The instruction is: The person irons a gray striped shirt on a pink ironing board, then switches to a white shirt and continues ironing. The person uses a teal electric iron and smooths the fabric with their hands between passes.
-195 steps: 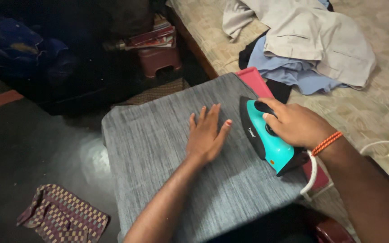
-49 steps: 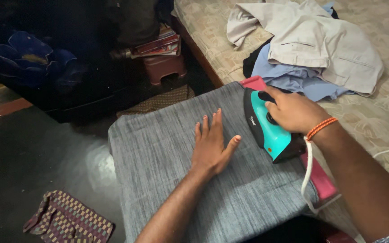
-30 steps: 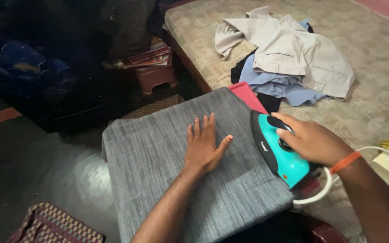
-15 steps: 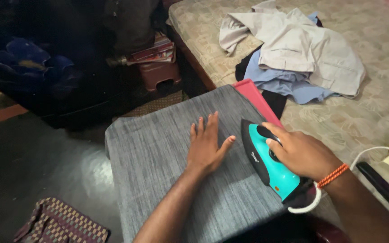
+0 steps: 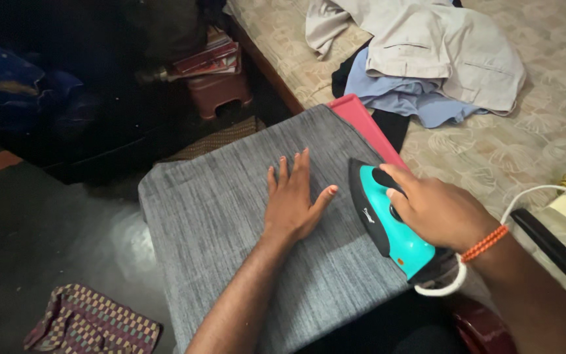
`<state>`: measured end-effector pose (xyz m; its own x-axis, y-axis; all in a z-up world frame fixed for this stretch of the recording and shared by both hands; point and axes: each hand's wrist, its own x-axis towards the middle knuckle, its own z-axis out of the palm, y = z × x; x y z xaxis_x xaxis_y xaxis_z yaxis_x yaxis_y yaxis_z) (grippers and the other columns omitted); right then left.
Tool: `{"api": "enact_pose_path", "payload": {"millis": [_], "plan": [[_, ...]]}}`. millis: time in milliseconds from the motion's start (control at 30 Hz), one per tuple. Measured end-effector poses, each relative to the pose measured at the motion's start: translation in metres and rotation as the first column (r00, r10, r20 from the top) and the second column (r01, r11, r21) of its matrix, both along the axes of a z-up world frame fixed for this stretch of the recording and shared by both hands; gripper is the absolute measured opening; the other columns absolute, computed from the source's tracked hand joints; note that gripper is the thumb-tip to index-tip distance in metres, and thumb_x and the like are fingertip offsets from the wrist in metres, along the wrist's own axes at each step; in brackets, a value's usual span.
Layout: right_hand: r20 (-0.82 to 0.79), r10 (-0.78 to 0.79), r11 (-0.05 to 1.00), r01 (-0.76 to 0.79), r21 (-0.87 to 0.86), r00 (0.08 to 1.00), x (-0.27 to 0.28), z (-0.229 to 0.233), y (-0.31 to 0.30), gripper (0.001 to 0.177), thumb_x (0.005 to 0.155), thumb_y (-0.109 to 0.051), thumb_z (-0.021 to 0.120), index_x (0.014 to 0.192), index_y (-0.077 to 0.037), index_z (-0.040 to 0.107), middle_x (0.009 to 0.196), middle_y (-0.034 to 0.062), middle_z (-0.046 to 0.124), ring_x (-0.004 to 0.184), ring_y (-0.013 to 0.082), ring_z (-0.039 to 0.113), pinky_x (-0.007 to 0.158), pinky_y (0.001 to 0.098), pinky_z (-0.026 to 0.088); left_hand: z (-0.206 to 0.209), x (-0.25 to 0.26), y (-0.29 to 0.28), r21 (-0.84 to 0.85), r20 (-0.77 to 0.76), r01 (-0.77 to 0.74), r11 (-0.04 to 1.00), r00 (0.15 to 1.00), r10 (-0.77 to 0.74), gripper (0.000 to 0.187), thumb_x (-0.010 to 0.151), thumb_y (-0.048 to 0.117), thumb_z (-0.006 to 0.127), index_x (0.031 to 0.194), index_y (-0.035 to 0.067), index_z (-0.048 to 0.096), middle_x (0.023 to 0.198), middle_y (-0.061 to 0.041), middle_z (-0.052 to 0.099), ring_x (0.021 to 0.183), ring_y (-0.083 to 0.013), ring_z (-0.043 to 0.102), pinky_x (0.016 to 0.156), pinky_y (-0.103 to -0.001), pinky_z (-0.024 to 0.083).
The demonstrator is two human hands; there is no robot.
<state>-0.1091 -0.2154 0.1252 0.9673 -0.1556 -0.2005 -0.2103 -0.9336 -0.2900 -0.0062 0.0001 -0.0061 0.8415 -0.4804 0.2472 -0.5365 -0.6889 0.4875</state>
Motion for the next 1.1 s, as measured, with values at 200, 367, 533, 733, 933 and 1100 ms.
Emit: {"api": "enact_pose_path", "payload": {"millis": [200,367,533,733,933,1100], "plan": [[0.005,-0.004,1.000,0.004,0.014,1.000,-0.005,0.003,-0.002,0.054,0.094,-0.041,0.054,0.146,-0.026,0.051,0.102,0.0248,0.074,0.096,0.0470,0.070,0.087,0.0577,0.053,0.002,0.000,-0.001,0.007,0.007,0.002,1.000,1.000,-0.002,0.095,0.098,0.067,0.044,0.162,0.001,0.017,0.164,-0.026,0.029,0.154,-0.0477,0.015,0.122,-0.060,0.004],[0.058,0.006,0.999,-0.005,-0.033,0.998,0.011,0.007,-0.001,0.055,0.094,-0.040,0.052,0.147,-0.026,0.051,0.094,0.0269,0.074,0.090,0.0492,0.070,0.085,0.0590,0.053,0.004,-0.001,0.000,-0.001,-0.008,-0.003,1.000,1.000,0.003,0.096,0.098,0.068,0.044,0.162,0.002,0.018,0.164,-0.025,0.030,0.155,-0.0461,0.017,0.124,-0.059,0.004],[0.044,0.014,0.998,-0.012,-0.056,0.999,0.037,-0.003,-0.008,0.053,0.094,-0.040,0.054,0.145,-0.026,0.053,0.095,0.0272,0.073,0.089,0.0493,0.070,0.083,0.0593,0.053,0.004,-0.001,0.000,0.017,-0.009,-0.014,1.000,1.000,0.014,0.096,0.098,0.068,0.044,0.162,0.001,0.019,0.164,-0.024,0.030,0.155,-0.0456,0.017,0.124,-0.058,0.005],[0.091,0.042,0.999,-0.042,-0.007,0.995,0.077,-0.008,-0.009,0.050,0.095,-0.039,0.053,0.143,-0.023,0.056,0.107,0.0270,0.072,0.099,0.0492,0.068,0.088,0.0586,0.052,0.005,0.000,-0.002,-0.008,-0.038,-0.016,1.000,0.999,0.016,0.097,0.098,0.069,0.043,0.162,0.000,0.019,0.166,-0.024,0.029,0.156,-0.0445,0.015,0.126,-0.056,0.005],[0.102,0.071,0.997,-0.070,-0.008,0.992,0.093,-0.006,-0.009,0.051,0.097,-0.037,0.052,0.145,-0.021,0.054,0.108,0.0280,0.072,0.101,0.0491,0.068,0.092,0.0589,0.051,0.006,-0.002,-0.004,0.042,-0.046,-0.018,0.999,0.999,0.020,0.100,0.096,0.070,0.046,0.161,0.000,0.018,0.166,-0.024,0.027,0.156,-0.0433,0.013,0.125,-0.056,0.004],[0.014,0.005,0.999,-0.005,-0.042,1.000,0.078,-0.001,-0.012,0.055,0.097,-0.038,0.051,0.150,-0.023,0.048,0.109,0.0277,0.072,0.102,0.0491,0.068,0.092,0.0580,0.051,0.009,-0.003,-0.003,0.061,-0.033,-0.011,0.998,0.999,0.013,0.100,0.096,0.070,0.047,0.161,0.000,0.019,0.166,-0.024,0.027,0.156,-0.0439,0.012,0.125,-0.056,0.004]]}}
